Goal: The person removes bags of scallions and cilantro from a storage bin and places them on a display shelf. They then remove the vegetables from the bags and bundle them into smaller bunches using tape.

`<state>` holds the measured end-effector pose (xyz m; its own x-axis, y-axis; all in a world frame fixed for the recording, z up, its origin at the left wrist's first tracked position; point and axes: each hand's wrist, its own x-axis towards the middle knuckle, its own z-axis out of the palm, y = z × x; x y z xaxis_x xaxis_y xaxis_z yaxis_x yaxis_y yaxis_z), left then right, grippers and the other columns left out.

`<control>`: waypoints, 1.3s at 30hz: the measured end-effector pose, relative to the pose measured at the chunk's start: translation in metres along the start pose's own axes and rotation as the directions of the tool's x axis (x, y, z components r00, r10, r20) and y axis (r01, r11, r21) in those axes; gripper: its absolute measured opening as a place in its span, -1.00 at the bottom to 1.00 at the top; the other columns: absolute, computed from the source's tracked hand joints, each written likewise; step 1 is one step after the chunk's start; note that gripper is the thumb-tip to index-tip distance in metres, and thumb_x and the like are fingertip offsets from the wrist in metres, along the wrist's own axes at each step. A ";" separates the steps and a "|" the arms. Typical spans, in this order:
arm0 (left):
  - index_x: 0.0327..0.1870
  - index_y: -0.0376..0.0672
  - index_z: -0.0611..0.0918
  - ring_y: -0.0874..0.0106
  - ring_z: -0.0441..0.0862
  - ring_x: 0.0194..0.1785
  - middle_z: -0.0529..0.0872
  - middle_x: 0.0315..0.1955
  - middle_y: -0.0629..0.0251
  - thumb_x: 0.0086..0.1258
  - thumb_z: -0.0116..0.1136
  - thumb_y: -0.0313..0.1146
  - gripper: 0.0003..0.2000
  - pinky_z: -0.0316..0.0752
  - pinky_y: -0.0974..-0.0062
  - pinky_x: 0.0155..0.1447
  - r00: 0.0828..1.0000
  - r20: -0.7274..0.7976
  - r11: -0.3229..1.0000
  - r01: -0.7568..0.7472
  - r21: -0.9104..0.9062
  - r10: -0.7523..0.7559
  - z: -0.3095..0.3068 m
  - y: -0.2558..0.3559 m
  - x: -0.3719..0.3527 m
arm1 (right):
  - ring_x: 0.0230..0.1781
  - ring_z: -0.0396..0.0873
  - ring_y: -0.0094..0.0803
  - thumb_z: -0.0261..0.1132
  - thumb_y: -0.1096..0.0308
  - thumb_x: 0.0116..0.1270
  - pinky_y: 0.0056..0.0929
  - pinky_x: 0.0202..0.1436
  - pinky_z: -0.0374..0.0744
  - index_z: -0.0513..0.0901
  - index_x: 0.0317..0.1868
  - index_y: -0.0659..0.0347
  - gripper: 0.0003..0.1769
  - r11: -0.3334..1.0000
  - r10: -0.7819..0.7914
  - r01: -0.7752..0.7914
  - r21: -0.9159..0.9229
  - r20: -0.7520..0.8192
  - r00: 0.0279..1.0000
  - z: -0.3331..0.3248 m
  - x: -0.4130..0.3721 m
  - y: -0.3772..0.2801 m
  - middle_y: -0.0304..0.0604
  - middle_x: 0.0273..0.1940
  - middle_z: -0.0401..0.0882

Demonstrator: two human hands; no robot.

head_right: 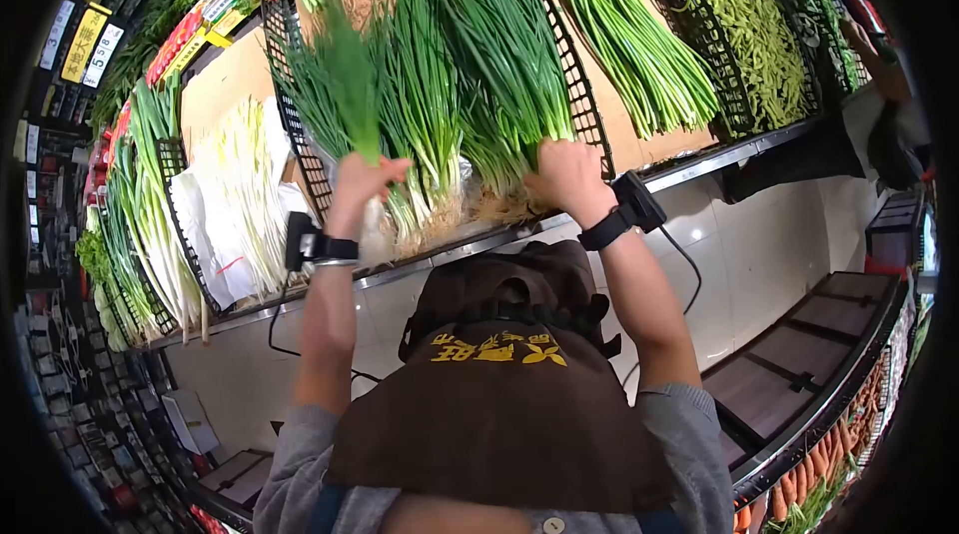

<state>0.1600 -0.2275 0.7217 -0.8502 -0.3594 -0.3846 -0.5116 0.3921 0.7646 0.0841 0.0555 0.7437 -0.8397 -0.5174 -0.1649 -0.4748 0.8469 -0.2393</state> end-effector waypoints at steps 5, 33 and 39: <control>-0.24 -0.50 0.49 0.44 0.61 -0.62 0.62 -0.67 0.16 -0.20 0.48 -0.13 -0.37 0.50 0.57 -0.52 0.974 -0.201 0.941 -0.029 0.338 0.102 0.075 -0.031 0.015 | -0.44 0.60 -0.20 0.29 0.15 0.02 -0.32 -0.31 0.53 0.63 -0.41 0.19 -0.74 0.983 -0.101 0.122 0.134 -0.159 0.982 -0.010 -0.001 -0.028 -0.11 -0.47 0.63; 0.10 -0.35 0.40 0.38 0.62 -0.25 0.62 -0.33 0.25 0.30 0.13 -0.31 -0.59 0.58 0.34 -0.05 0.903 0.414 0.446 0.326 -0.834 0.114 0.050 -0.003 -0.040 | -0.65 0.52 -0.43 0.28 0.09 0.17 -0.45 -0.57 0.45 0.60 -0.33 0.34 -0.60 0.762 -0.385 0.197 0.617 0.187 0.904 0.002 -0.020 -0.071 -0.11 -0.59 0.56; -0.01 -0.23 0.44 0.53 0.51 -0.40 0.49 -0.49 0.41 0.32 -0.12 0.16 -0.45 0.56 0.41 -0.25 0.792 0.555 0.325 0.470 -0.821 0.256 0.015 -0.023 -0.040 | -0.47 0.54 -0.58 0.10 0.06 0.35 -0.65 -0.52 0.47 0.59 -0.18 0.39 -0.54 0.411 -0.450 -0.151 0.899 0.345 0.824 0.021 0.022 -0.046 -0.19 -0.38 0.62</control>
<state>0.2042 -0.2095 0.7122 -0.8729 0.2857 -0.3955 -0.4640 -0.7368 0.4918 0.0932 0.0029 0.7312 -0.3876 -0.8495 -0.3580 0.1686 0.3165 -0.9335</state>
